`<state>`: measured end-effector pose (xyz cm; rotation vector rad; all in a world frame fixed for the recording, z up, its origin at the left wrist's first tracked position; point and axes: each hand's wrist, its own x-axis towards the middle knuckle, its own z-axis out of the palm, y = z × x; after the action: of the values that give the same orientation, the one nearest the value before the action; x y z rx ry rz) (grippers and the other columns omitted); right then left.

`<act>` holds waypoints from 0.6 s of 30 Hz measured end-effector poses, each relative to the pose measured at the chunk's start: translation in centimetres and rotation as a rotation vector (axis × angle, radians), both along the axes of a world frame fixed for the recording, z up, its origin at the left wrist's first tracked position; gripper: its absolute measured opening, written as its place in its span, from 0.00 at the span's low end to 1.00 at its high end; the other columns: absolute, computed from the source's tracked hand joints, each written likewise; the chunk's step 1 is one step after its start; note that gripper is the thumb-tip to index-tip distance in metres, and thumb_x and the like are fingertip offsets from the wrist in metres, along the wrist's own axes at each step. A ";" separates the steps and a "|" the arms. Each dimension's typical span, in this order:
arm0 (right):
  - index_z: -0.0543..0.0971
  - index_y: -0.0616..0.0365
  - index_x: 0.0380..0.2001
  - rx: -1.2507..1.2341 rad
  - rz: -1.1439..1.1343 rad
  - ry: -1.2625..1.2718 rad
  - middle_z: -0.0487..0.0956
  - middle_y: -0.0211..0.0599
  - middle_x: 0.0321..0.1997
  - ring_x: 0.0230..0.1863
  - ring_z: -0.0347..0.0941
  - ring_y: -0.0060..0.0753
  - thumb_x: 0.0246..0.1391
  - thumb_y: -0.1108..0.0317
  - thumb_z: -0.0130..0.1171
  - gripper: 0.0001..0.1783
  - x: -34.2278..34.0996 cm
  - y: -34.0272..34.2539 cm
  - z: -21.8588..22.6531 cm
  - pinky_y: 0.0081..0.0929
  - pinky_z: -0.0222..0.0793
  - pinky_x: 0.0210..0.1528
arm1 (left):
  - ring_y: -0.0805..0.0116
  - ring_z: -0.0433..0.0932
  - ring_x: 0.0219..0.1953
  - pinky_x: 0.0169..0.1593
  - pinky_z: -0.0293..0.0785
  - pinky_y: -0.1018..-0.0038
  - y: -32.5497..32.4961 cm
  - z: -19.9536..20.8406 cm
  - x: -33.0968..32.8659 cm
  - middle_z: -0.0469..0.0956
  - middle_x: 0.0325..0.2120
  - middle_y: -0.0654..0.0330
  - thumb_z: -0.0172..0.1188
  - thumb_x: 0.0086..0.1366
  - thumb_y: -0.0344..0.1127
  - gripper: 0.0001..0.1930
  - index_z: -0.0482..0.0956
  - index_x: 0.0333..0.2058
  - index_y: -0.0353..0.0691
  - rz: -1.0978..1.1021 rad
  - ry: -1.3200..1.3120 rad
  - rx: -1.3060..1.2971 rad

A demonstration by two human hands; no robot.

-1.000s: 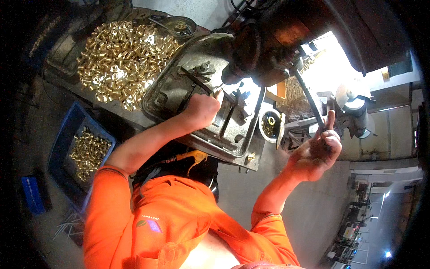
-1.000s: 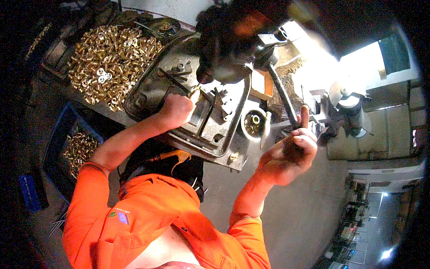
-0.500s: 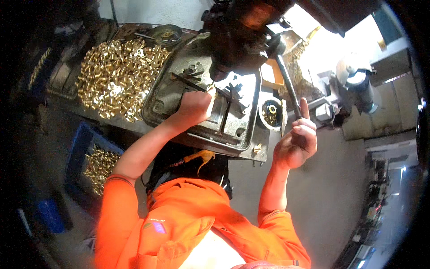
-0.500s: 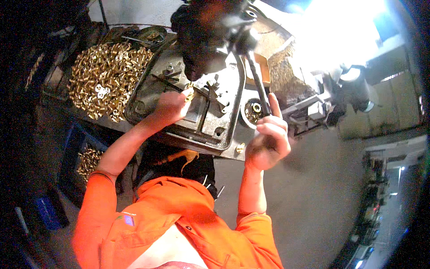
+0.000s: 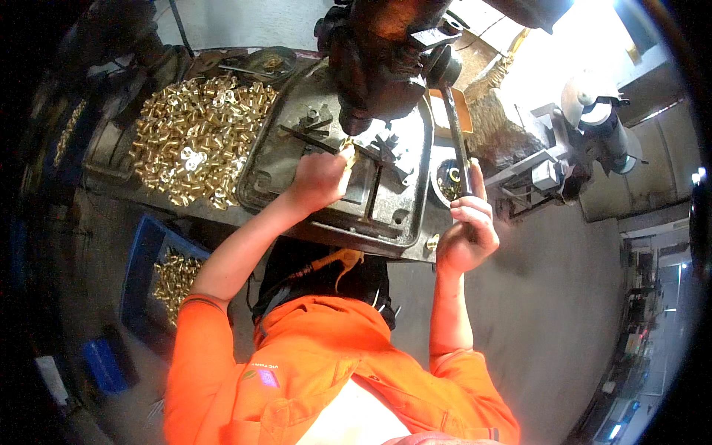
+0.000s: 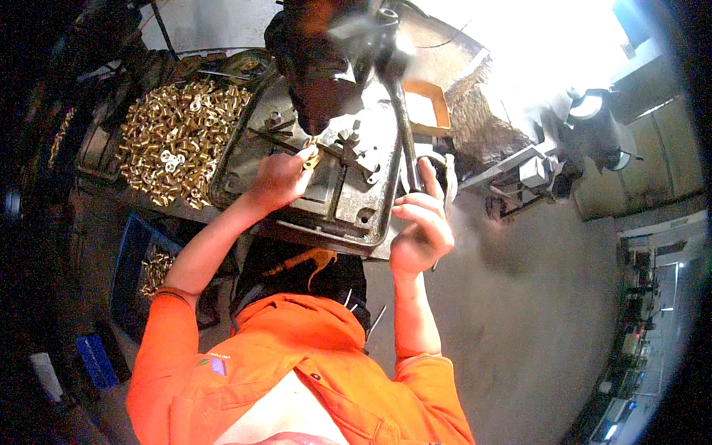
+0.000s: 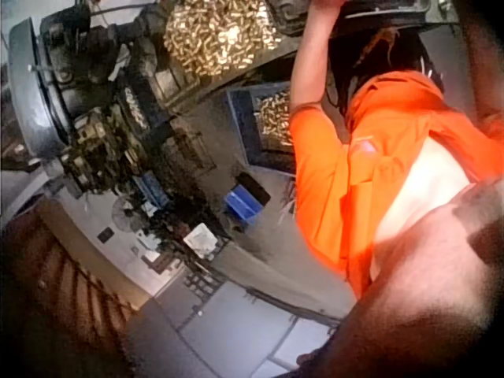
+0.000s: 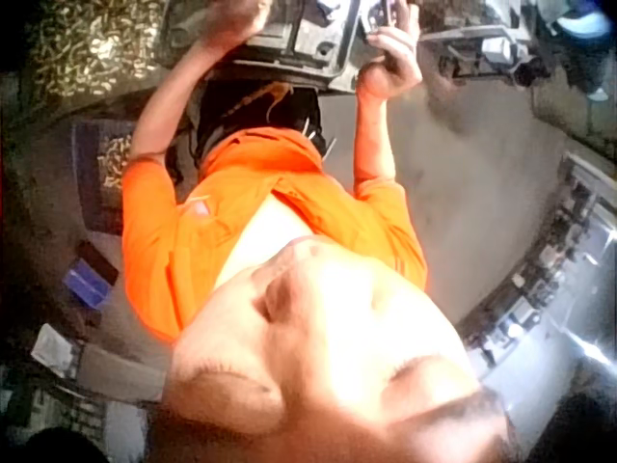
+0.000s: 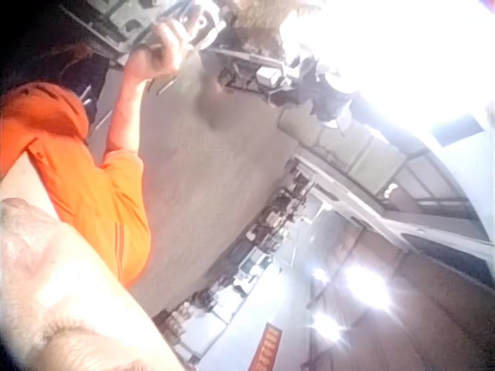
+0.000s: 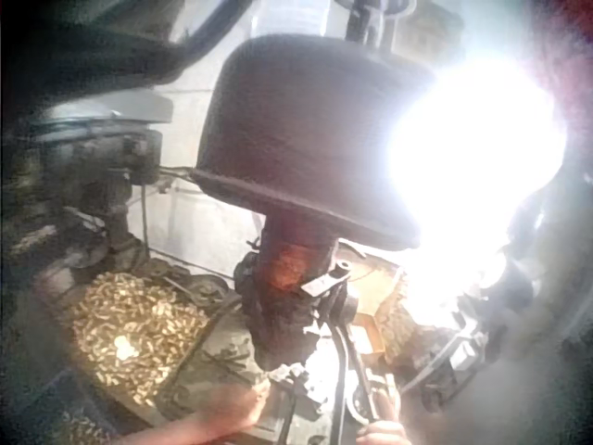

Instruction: The person operates a manual press machine to shape small brass components. They repeatedly pick up a brass piece, place it under the press, pull the lever to activate the press, remove the finished piece, and place it into a blue bin. The process is continuous and repetitive throughout the clip.

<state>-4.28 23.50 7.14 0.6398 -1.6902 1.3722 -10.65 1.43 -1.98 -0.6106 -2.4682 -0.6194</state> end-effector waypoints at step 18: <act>0.74 0.70 0.21 -0.013 0.049 -0.133 0.75 0.47 0.29 0.51 0.68 0.53 0.22 0.86 0.39 0.17 -0.7 0.6 -3.7 0.38 0.56 0.57 | 0.54 0.73 0.17 0.21 0.67 0.61 0.0 1.2 0.1 0.71 0.13 0.54 0.55 0.52 0.31 0.08 0.72 0.31 0.36 -0.082 0.015 0.025</act>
<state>-4.99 24.11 3.45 0.5977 -1.7791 1.4874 -10.60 1.46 -0.73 -0.7065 -2.4274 -0.6738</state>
